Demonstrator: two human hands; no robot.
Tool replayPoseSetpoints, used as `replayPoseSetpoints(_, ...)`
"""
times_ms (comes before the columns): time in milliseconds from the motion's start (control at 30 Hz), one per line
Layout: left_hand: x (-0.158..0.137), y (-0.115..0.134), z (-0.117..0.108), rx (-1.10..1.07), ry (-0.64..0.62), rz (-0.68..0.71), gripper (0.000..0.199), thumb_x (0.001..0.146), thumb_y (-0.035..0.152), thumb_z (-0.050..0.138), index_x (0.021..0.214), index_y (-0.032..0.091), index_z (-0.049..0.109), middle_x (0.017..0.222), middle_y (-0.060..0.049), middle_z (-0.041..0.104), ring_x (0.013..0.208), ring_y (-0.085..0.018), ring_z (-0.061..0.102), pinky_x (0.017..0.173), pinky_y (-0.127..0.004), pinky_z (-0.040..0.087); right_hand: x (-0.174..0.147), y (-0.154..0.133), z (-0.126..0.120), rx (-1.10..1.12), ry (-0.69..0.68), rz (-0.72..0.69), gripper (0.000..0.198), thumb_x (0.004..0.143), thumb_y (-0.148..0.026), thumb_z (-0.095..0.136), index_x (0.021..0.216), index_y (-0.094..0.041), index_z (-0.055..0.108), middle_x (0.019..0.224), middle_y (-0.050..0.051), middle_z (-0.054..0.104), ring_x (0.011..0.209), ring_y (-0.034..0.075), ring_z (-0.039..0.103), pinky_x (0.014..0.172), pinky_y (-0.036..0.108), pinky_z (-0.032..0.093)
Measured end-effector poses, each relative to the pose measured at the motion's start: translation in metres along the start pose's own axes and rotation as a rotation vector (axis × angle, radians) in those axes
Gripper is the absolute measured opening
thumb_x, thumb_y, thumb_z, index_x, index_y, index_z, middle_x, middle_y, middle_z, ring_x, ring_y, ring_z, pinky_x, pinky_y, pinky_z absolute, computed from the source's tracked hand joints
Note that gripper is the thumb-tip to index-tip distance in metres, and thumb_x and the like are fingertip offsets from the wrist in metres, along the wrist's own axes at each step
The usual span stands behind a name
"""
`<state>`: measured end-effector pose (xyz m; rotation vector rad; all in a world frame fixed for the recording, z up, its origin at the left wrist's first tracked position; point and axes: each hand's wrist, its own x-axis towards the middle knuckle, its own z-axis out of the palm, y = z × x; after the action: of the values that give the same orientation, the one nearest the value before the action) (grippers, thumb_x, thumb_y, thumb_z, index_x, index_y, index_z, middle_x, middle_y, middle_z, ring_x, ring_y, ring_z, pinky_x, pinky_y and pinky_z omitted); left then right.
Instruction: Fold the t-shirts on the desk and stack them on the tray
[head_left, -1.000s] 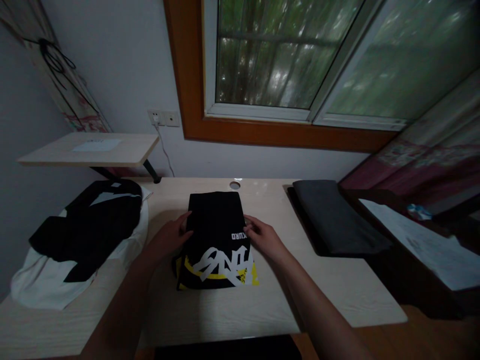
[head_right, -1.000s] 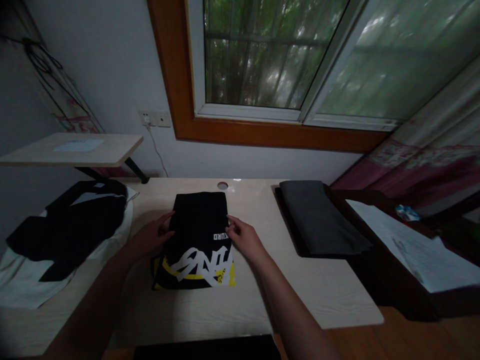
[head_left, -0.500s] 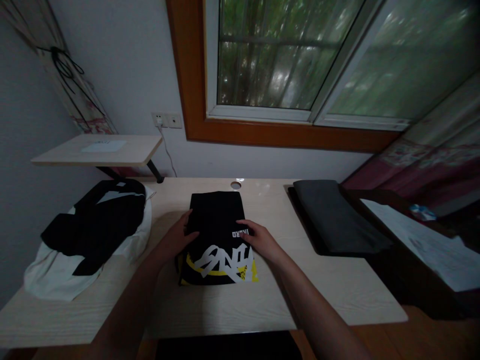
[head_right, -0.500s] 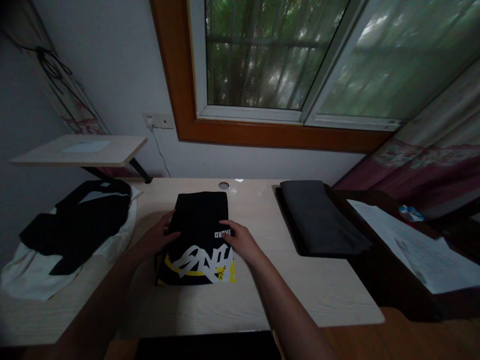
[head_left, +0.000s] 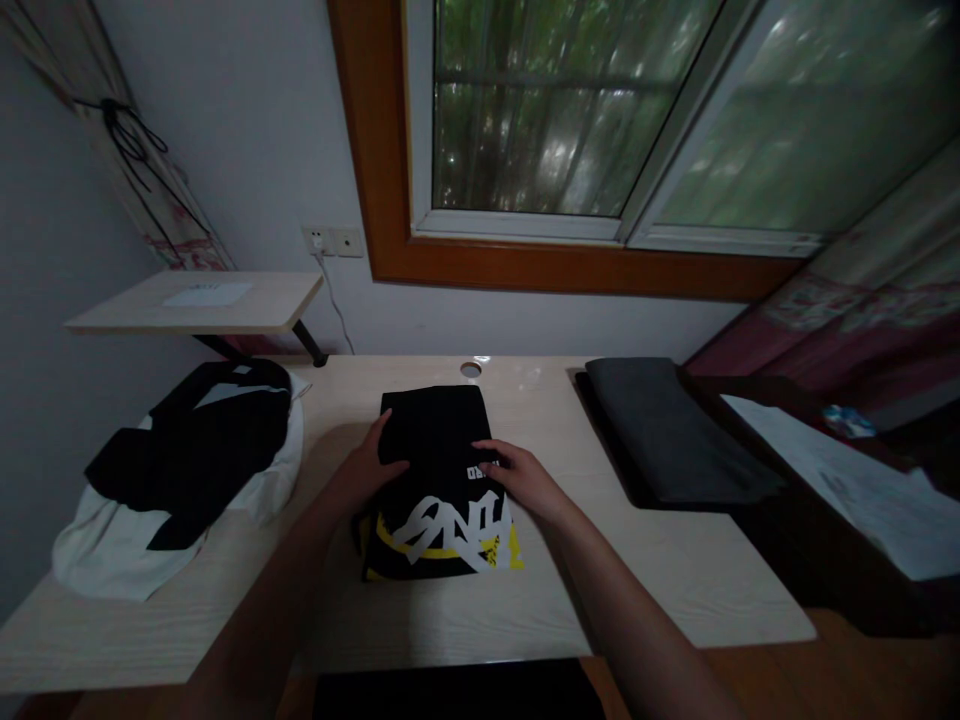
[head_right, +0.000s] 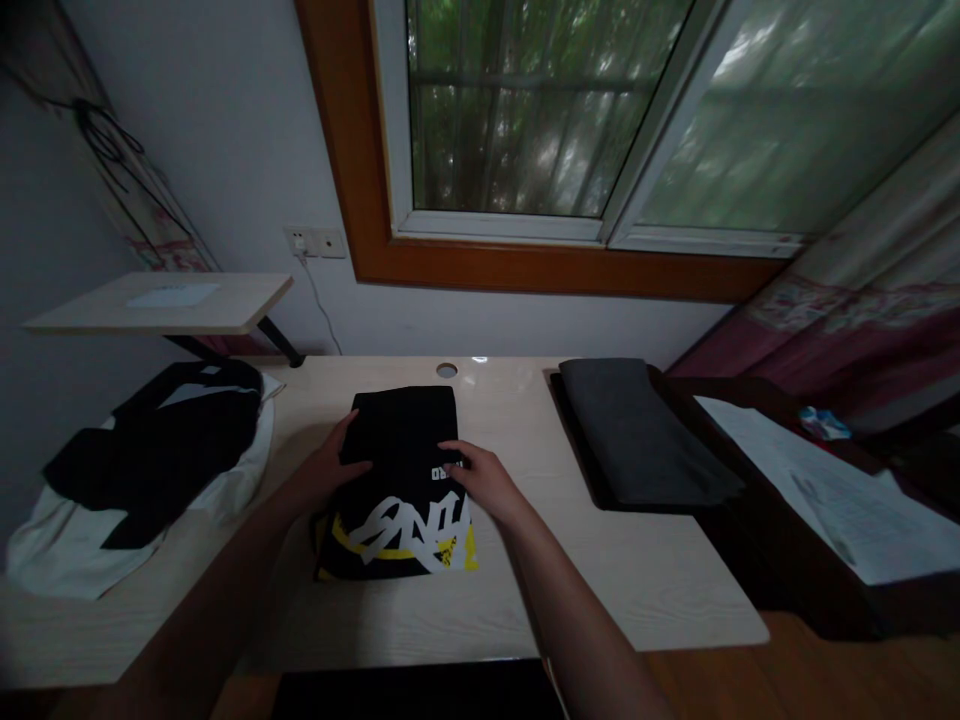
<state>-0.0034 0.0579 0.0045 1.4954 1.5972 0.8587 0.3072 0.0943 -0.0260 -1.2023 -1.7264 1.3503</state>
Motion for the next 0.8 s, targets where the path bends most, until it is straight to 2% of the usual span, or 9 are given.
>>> replayPoseSetpoints(167, -0.004, 0.008, 0.003, -0.107, -0.061, 0.004, 0.103, 0.074, 0.031, 0.08, 0.159, 0.024, 0.023, 0.159, -0.016, 0.039, 0.141, -0.033, 0.046, 0.117, -0.048, 0.038, -0.002, -0.006, -0.003, 0.149, -0.022, 0.041, 0.038, 0.079, -0.033, 0.073, 0.116, -0.022, 0.074, 0.098, 0.004, 0.074, 0.087, 0.021, 0.067, 0.082, 0.037, 0.053)
replayPoseSetpoints(333, -0.013, 0.019, 0.002, -0.33, -0.069, -0.031, 0.099, 0.077, 0.031, 0.079, 0.159, 0.025, 0.023, 0.16, -0.017, 0.038, 0.139, -0.034, 0.048, 0.111, -0.049, 0.046, -0.006, -0.011, -0.007, 0.383, 0.026, 0.085, 0.042, 0.074, -0.033, 0.08, 0.114, -0.021, 0.075, 0.089, 0.004, 0.073, 0.079, 0.019, 0.065, 0.078, 0.036, 0.051)
replayPoseSetpoints(433, -0.012, 0.027, -0.004, -0.399, -0.065, -0.03, 0.099, 0.077, 0.032, 0.079, 0.159, 0.028, 0.022, 0.155, -0.016, 0.045, 0.132, -0.034, 0.056, 0.105, -0.05, 0.051, -0.004, -0.02, -0.01, 0.463, 0.072, 0.043, 0.042, 0.072, -0.032, 0.083, 0.112, -0.021, 0.076, 0.093, 0.005, 0.074, 0.084, 0.02, 0.066, 0.082, 0.037, 0.05)
replayPoseSetpoints(567, 0.004, 0.046, -0.019, -0.388, -0.06, -0.024, 0.099, 0.078, 0.031, 0.079, 0.159, 0.03, 0.023, 0.14, -0.016, 0.06, 0.113, -0.033, 0.068, 0.096, -0.053, 0.056, 0.013, -0.045, -0.02, 0.386, 0.13, -0.038, 0.038, 0.07, -0.032, 0.083, 0.105, -0.022, 0.078, 0.094, 0.005, 0.075, 0.087, 0.021, 0.066, 0.086, 0.039, 0.05)
replayPoseSetpoints(633, 0.018, 0.059, -0.027, -0.415, -0.021, 0.061, 0.099, 0.076, 0.028, 0.079, 0.159, 0.028, 0.025, 0.14, -0.015, 0.06, 0.116, -0.032, 0.066, 0.099, -0.053, 0.054, 0.025, -0.061, -0.027, 0.341, 0.145, -0.103, 0.034, 0.071, -0.031, 0.082, 0.103, -0.023, 0.079, 0.098, 0.005, 0.076, 0.09, 0.022, 0.066, 0.089, 0.04, 0.05)
replayPoseSetpoints(700, 0.033, 0.073, -0.034, -0.426, 0.052, 0.204, 0.098, 0.075, 0.026, 0.079, 0.158, 0.024, 0.028, 0.147, -0.015, 0.054, 0.126, -0.032, 0.06, 0.108, -0.051, 0.048, 0.037, -0.077, -0.035, 0.303, 0.183, -0.189, 0.03, 0.074, -0.032, 0.079, 0.104, -0.025, 0.079, 0.102, 0.005, 0.076, 0.095, 0.022, 0.066, 0.094, 0.041, 0.048)
replayPoseSetpoints(800, 0.046, 0.086, -0.041, -0.283, 0.2, 0.399, 0.092, 0.077, 0.028, 0.077, 0.157, 0.022, 0.033, 0.155, -0.012, 0.045, 0.14, -0.031, 0.047, 0.119, -0.048, 0.035, 0.044, -0.093, -0.046, 0.201, 0.254, -0.335, 0.027, 0.08, -0.035, 0.075, 0.106, -0.027, 0.079, 0.11, 0.003, 0.075, 0.105, 0.022, 0.065, 0.101, 0.041, 0.045)
